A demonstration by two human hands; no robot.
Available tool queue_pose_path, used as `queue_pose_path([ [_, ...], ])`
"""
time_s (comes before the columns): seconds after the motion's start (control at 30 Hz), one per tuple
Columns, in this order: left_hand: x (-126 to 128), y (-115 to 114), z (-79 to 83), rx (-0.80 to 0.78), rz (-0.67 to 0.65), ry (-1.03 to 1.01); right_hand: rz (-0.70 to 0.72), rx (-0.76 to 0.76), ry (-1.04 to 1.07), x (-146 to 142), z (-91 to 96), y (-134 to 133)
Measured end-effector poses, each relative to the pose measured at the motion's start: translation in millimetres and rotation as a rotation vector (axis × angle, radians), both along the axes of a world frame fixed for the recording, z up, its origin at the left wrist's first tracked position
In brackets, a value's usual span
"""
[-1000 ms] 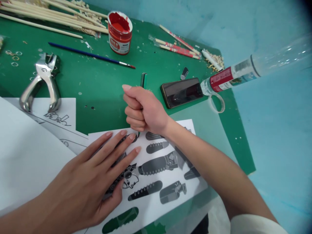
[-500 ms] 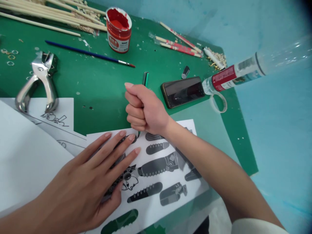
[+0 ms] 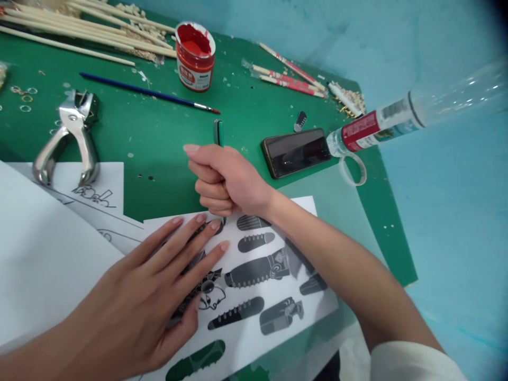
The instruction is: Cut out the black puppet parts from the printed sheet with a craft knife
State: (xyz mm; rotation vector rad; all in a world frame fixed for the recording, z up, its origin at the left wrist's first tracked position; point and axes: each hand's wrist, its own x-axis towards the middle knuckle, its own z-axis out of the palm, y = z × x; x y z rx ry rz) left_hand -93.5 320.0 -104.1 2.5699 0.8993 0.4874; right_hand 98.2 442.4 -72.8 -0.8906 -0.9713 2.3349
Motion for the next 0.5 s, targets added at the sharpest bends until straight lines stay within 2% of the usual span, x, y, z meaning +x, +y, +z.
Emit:
queue_pose_path([
  [0.13,1.0,-0.2,-0.7,0.017,0.002,0.006,0.039,-0.023,0.039,0.5,-4.3,4.0],
  [0.5,1.0,0.3,-0.2,0.006,0.006,0.011,0.029,-0.033,0.104,2.1,-8.7,4.7],
])
